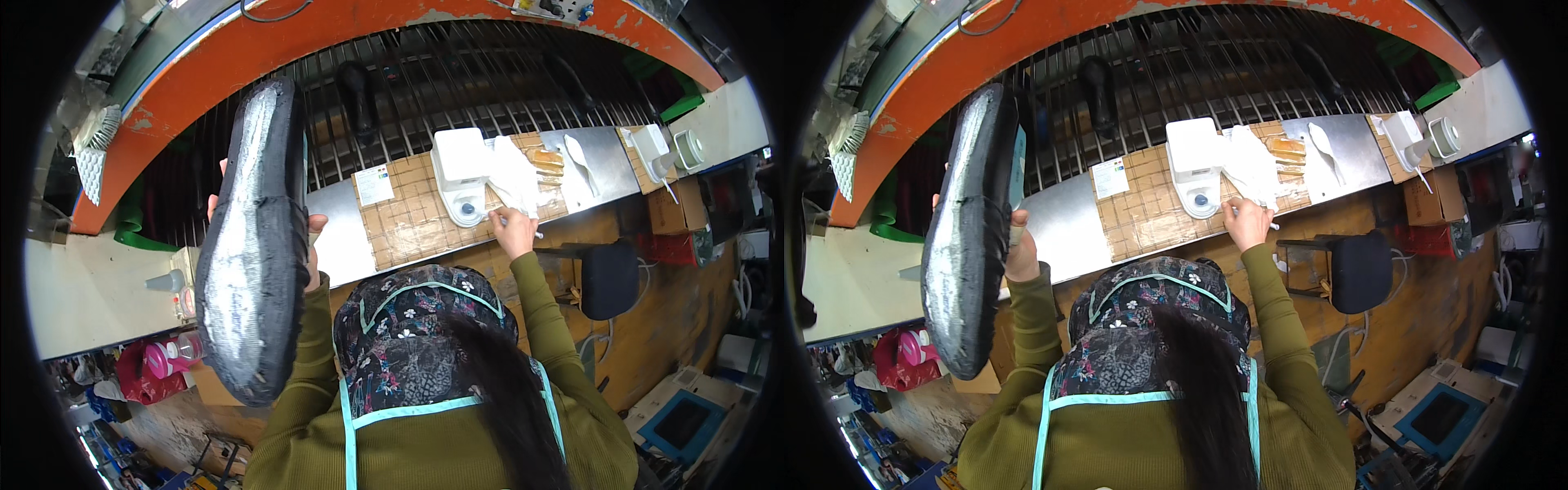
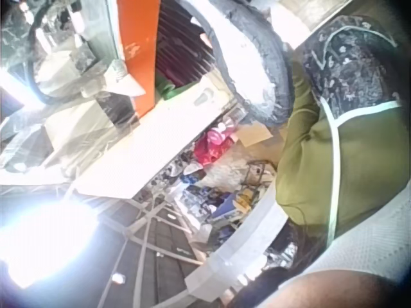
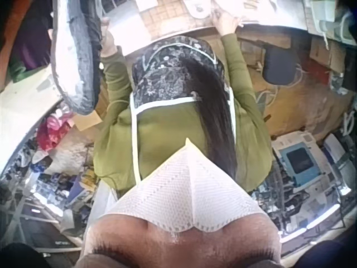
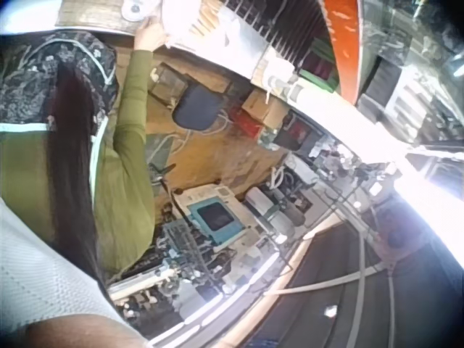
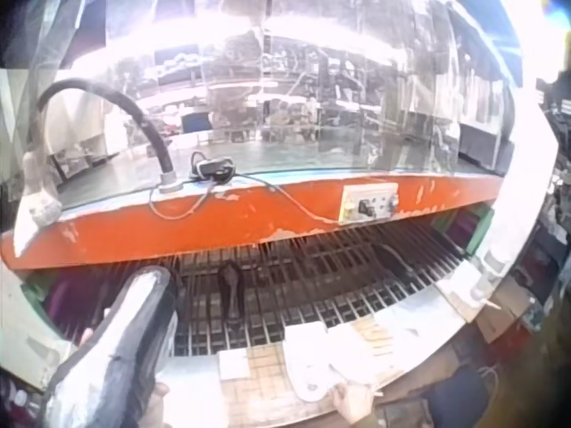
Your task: The person holds a black shoe and uses a small brush to apply a white substance along the sole and side edges. The person repeatedly rotates the shoe to access different areas and continues brushing the same regions multiple times.
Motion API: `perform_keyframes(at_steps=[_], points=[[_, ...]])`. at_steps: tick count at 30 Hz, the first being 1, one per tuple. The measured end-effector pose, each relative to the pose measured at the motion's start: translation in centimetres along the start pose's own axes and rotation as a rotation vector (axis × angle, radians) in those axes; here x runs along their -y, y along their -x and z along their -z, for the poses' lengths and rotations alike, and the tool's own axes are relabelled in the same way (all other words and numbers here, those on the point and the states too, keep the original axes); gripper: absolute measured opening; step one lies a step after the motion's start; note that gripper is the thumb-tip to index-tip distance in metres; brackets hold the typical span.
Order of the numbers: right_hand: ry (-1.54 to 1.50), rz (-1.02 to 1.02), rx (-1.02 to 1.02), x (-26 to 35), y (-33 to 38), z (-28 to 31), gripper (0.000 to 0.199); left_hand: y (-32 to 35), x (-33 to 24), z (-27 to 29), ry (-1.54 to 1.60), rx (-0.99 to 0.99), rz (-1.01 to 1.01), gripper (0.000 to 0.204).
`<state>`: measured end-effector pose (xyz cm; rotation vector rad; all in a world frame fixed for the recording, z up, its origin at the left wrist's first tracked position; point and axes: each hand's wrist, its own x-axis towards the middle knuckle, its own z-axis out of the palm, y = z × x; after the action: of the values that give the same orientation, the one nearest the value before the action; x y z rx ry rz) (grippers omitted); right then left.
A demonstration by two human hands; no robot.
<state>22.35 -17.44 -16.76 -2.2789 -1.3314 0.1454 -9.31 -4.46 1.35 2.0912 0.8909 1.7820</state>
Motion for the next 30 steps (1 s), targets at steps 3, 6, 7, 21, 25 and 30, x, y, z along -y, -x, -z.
perform_keyframes(at_steps=[3,6,7,21,25,30], points=[[-0.267,-0.247,0.199,-3.5,-0.2,-1.2,0.022,-0.2,2.0,0.1,1.033,0.232,0.406,0.073],[-0.82,-0.56,0.448,-3.0,-0.1,-0.3,0.024,1.0,2.7,-1.4,1.224,0.222,0.451,0.059],[-0.958,-0.572,0.49,-2.6,-0.2,0.1,0.022,1.9,2.3,-2.7,1.008,0.172,0.336,0.057],[-0.797,0.535,-0.289,16.7,-1.5,16.1,0.022,1.2,1.9,-9.5,0.404,0.011,-0.229,0.047],[-0.805,0.54,-0.264,17.9,-2.4,15.3,0.021,0.8,1.4,-8.7,0.347,0.021,-0.298,0.044],[-0.808,0.558,-0.273,19.1,-3.8,15.1,0.02,1.1,0.6,-7.2,0.353,0.071,-0.258,0.042]])
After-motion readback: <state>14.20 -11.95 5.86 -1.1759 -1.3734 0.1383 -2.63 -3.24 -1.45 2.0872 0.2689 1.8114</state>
